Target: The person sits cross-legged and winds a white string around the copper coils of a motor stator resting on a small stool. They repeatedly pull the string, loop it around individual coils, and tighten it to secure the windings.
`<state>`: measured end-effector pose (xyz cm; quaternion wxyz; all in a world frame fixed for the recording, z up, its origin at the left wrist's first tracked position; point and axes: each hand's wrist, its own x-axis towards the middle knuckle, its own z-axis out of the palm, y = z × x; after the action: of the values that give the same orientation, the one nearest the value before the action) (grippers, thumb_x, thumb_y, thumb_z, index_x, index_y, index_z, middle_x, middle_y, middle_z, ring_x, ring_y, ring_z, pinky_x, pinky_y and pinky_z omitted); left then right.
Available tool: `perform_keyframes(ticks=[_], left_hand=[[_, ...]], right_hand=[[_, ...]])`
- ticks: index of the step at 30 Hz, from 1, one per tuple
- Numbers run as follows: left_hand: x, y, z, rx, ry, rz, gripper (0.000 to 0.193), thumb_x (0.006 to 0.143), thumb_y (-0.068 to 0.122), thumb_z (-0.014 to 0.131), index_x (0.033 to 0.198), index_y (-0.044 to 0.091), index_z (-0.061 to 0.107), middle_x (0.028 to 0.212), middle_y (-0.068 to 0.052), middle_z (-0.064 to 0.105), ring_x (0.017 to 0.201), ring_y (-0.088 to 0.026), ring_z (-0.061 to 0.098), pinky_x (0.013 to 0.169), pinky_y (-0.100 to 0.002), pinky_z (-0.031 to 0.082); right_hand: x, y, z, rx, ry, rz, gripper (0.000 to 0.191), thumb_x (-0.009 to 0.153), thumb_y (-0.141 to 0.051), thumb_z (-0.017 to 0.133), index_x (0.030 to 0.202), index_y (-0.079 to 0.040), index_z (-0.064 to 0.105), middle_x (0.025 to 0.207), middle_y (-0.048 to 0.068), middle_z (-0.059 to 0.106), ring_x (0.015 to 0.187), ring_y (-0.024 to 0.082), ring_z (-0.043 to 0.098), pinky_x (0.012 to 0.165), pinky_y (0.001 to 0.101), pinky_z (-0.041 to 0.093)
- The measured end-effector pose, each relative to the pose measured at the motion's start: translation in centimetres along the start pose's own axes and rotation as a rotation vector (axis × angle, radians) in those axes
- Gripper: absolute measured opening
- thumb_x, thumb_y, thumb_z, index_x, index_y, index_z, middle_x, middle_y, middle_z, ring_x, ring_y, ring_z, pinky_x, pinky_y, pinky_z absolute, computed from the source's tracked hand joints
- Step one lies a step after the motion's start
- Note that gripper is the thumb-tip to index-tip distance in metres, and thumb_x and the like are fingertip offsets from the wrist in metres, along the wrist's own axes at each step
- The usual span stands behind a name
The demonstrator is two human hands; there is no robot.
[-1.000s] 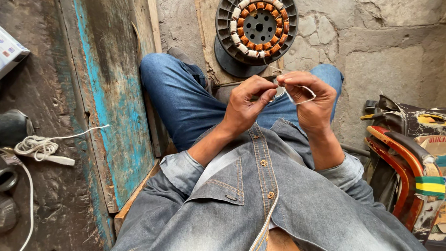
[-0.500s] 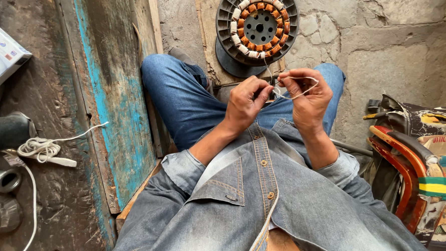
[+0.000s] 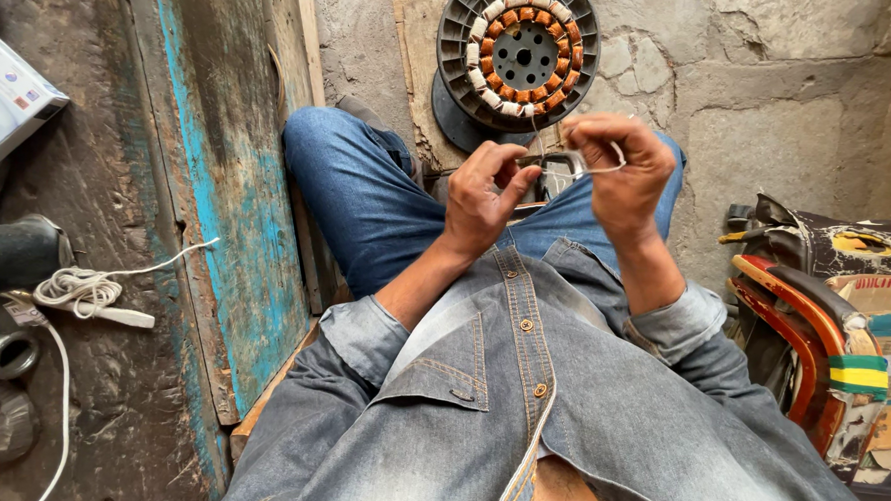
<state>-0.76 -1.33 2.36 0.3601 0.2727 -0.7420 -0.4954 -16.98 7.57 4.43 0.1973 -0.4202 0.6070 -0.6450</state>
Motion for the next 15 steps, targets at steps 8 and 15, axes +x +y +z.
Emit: perform_keyframes(ticks=[8, 15], left_hand=[[-2.4, -7.0, -2.8, 0.227, 0.008, -0.061, 0.031, 0.1, 0.033, 0.072, 0.11, 0.004, 0.068, 0.084, -0.007, 0.066, 0.07, -0.018, 0.066, 0.064, -0.034, 0.054], [-2.5, -8.7, -2.9, 0.349, -0.037, -0.065, 0.037, 0.096, 0.03, 0.073, 0.12, 0.004, 0.063, 0.08, -0.007, 0.065, 0.066, -0.019, 0.064, 0.061, -0.035, 0.053]], right_hand=[[4.7, -0.5, -2.0, -0.349, -0.18, -0.241, 0.008, 0.104, 0.007, 0.073, 0.108, -0.001, 0.073, 0.116, 0.012, 0.077, 0.104, 0.02, 0.075, 0.091, 0.0312, 0.061], [5.8, -0.9, -1.8, -0.492, -0.278, -0.316, 0.01, 0.104, 0.005, 0.075, 0.106, -0.005, 0.073, 0.114, 0.009, 0.078, 0.105, 0.021, 0.077, 0.09, 0.0315, 0.059]])
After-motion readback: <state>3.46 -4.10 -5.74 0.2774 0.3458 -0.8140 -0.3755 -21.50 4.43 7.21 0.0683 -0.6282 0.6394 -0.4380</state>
